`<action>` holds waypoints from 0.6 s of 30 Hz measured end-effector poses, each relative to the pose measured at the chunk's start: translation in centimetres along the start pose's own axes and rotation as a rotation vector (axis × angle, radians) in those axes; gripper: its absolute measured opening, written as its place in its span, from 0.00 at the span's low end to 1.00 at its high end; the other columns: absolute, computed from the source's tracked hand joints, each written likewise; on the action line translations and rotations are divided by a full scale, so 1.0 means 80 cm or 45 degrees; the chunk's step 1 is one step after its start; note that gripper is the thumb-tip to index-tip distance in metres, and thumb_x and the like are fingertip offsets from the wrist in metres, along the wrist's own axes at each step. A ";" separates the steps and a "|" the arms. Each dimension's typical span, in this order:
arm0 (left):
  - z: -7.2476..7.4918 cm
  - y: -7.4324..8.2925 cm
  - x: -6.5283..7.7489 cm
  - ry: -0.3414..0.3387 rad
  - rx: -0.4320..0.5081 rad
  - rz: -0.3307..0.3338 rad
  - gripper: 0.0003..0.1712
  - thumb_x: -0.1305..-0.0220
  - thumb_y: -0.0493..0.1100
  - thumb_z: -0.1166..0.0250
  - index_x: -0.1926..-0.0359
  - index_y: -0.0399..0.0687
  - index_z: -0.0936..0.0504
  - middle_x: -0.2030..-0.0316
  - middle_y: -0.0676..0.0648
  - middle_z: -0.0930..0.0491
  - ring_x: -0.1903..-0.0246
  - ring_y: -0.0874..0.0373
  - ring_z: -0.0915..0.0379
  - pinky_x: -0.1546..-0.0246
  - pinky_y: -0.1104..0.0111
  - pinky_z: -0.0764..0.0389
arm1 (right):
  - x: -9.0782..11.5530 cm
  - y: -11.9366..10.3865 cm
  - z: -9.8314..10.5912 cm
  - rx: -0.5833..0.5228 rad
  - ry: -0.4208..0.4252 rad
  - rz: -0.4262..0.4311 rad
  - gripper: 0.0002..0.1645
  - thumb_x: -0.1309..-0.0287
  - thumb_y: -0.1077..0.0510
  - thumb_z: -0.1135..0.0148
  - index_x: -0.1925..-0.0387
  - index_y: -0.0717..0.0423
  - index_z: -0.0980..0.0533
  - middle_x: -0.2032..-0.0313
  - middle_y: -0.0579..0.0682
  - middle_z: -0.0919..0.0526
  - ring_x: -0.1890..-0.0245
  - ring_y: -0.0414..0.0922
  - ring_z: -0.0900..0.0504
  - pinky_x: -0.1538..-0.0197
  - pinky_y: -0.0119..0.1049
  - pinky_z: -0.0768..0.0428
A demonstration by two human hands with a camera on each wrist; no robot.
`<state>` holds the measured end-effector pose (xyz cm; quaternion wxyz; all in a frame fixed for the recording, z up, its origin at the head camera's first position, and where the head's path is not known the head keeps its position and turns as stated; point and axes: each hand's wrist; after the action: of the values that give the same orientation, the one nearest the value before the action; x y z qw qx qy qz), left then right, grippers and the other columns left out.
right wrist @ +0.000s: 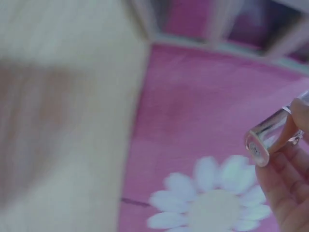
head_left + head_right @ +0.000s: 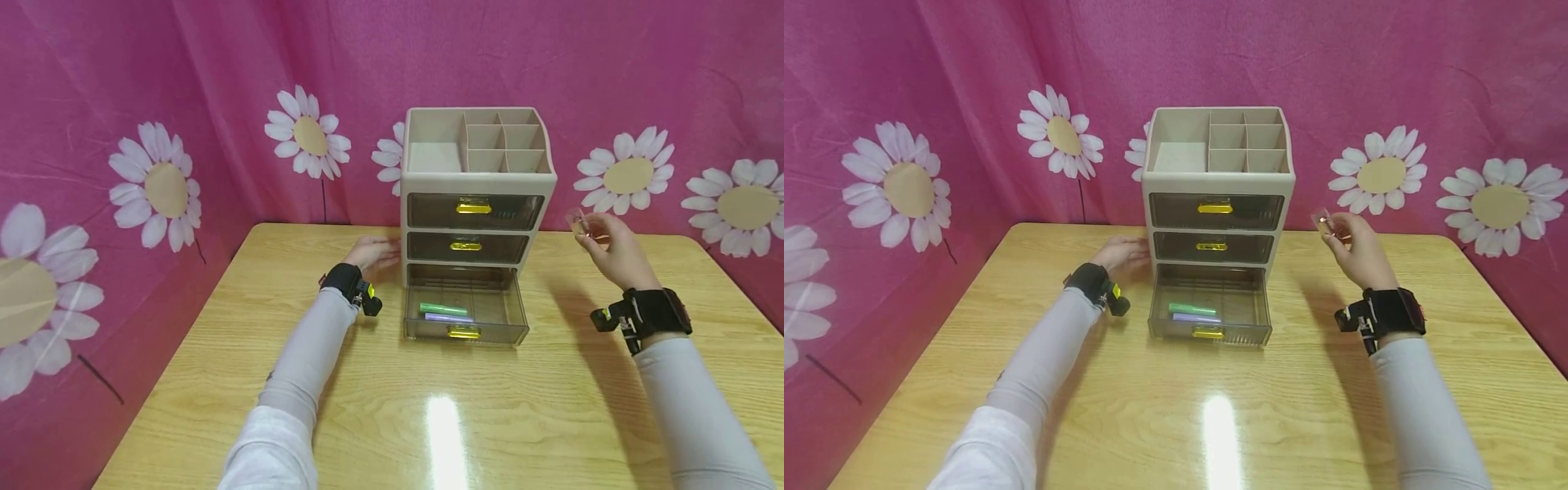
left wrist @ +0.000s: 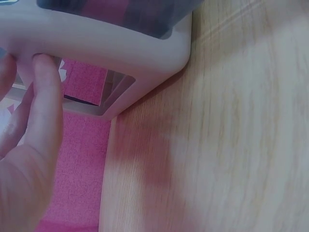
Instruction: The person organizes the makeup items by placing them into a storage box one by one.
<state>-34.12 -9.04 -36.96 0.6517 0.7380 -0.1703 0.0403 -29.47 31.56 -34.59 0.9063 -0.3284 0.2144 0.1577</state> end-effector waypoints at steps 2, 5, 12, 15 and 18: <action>0.003 -0.004 -0.008 0.005 0.007 -0.010 0.22 0.36 0.28 0.48 0.41 0.26 0.35 0.43 0.31 0.32 0.43 0.43 0.34 0.43 0.61 0.28 | 0.001 -0.015 0.009 -0.057 0.106 0.002 0.21 0.40 0.62 0.43 0.48 0.68 0.32 0.60 0.50 0.24 0.61 0.29 0.30 0.59 0.17 0.31; 0.008 -0.013 -0.021 -0.002 0.002 -0.028 0.22 0.36 0.28 0.48 0.41 0.26 0.36 0.43 0.31 0.32 0.43 0.42 0.34 0.44 0.61 0.27 | 0.001 -0.039 0.021 -0.133 0.212 0.028 0.21 0.42 0.63 0.41 0.47 0.65 0.31 0.63 0.34 0.27 0.62 0.22 0.31 0.59 0.11 0.32; 0.009 -0.011 -0.014 -0.049 -0.020 -0.062 0.23 0.35 0.28 0.49 0.40 0.25 0.38 0.43 0.31 0.33 0.44 0.43 0.34 0.43 0.62 0.28 | -0.008 -0.099 0.032 -0.228 0.245 0.306 0.22 0.52 0.76 0.39 0.51 0.70 0.28 0.61 0.34 0.26 0.59 0.30 0.27 0.55 0.15 0.27; 0.004 -0.004 -0.003 -0.052 -0.018 -0.052 0.23 0.35 0.28 0.49 0.40 0.24 0.39 0.42 0.31 0.34 0.43 0.42 0.34 0.42 0.61 0.29 | -0.012 -0.124 0.032 -0.199 0.208 0.438 0.25 0.57 0.80 0.38 0.53 0.70 0.27 0.62 0.42 0.24 0.60 0.30 0.27 0.56 0.16 0.27; -0.001 0.002 0.006 -0.039 -0.017 -0.030 0.24 0.35 0.28 0.50 0.39 0.24 0.39 0.41 0.31 0.35 0.42 0.42 0.36 0.42 0.61 0.29 | -0.017 -0.147 0.028 -0.153 0.139 0.565 0.26 0.61 0.81 0.36 0.54 0.69 0.26 0.63 0.51 0.21 0.61 0.30 0.27 0.57 0.17 0.27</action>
<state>-33.75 -9.10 -36.67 0.6544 0.7361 -0.1719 0.0200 -24.99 24.20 -26.16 0.8153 -0.3346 0.3202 0.3476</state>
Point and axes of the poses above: each hand's wrist, its own x-axis away from the middle knuckle, its own z-axis out of the back of the hand, y = z × x
